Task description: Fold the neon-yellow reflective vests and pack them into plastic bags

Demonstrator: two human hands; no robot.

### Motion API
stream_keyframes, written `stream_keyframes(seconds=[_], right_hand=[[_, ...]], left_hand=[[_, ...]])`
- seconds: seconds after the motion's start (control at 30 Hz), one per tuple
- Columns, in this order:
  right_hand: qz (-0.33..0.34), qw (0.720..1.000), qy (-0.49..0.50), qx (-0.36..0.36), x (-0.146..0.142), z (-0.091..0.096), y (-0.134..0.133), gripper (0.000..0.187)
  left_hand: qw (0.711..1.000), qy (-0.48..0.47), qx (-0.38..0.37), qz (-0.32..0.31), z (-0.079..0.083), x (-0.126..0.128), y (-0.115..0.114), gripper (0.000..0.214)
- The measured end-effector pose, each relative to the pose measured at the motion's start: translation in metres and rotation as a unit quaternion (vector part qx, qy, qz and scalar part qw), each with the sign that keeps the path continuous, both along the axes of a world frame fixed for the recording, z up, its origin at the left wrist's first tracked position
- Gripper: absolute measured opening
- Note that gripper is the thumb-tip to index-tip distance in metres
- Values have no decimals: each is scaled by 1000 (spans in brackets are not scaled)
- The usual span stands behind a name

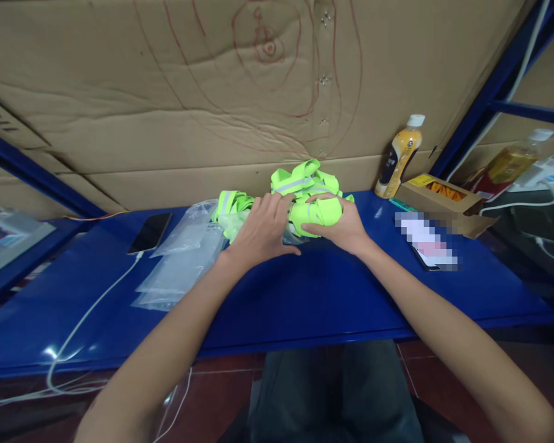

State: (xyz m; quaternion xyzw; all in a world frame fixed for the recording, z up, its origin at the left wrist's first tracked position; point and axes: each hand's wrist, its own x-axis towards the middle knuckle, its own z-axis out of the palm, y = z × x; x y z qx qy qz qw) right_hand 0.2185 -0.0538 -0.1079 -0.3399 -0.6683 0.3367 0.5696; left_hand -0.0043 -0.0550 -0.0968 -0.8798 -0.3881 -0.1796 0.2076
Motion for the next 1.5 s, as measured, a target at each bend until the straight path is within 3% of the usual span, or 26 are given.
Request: stream_keyframes(seconds=[0.17,0.37,0.53,0.7,0.87,1.07,1.17,1.3,1.5], right_hand=[[5,999,4,-46,-4,-2,1,56],[-65,996,-38,-47,-15,-10,-10,57],[-70,990,-96,-81,-19,-8,-19,60],[-97,993,-65,-22,-17,-1,-16,57],[-61,991,-103,-59,-20,-11,-20,48],[-55,990,-112,-67,-25,-17,-19,48],[21,992,-114,-45,-18,-15,-12,49],[120,988,-95,-15,-8,-8,-7,34],[79,980,-182,18,-9,-6,-12,25]], left_hand=[[999,-8,36,0,-2,4,-1,85],[998,16,59,-12,-6,15,-7,67],[999,-8,38,-21,-10,19,-9,64],[991,-91,86,53,-7,21,-13,72],[999,-39,17,7,-14,29,-16,56],[997,-73,25,2,-21,27,-9,52],[995,-98,12,6,-20,21,-4,53],[990,-136,-20,12,-18,14,-2,63],[984,-169,-48,-19,-20,17,-5,69]])
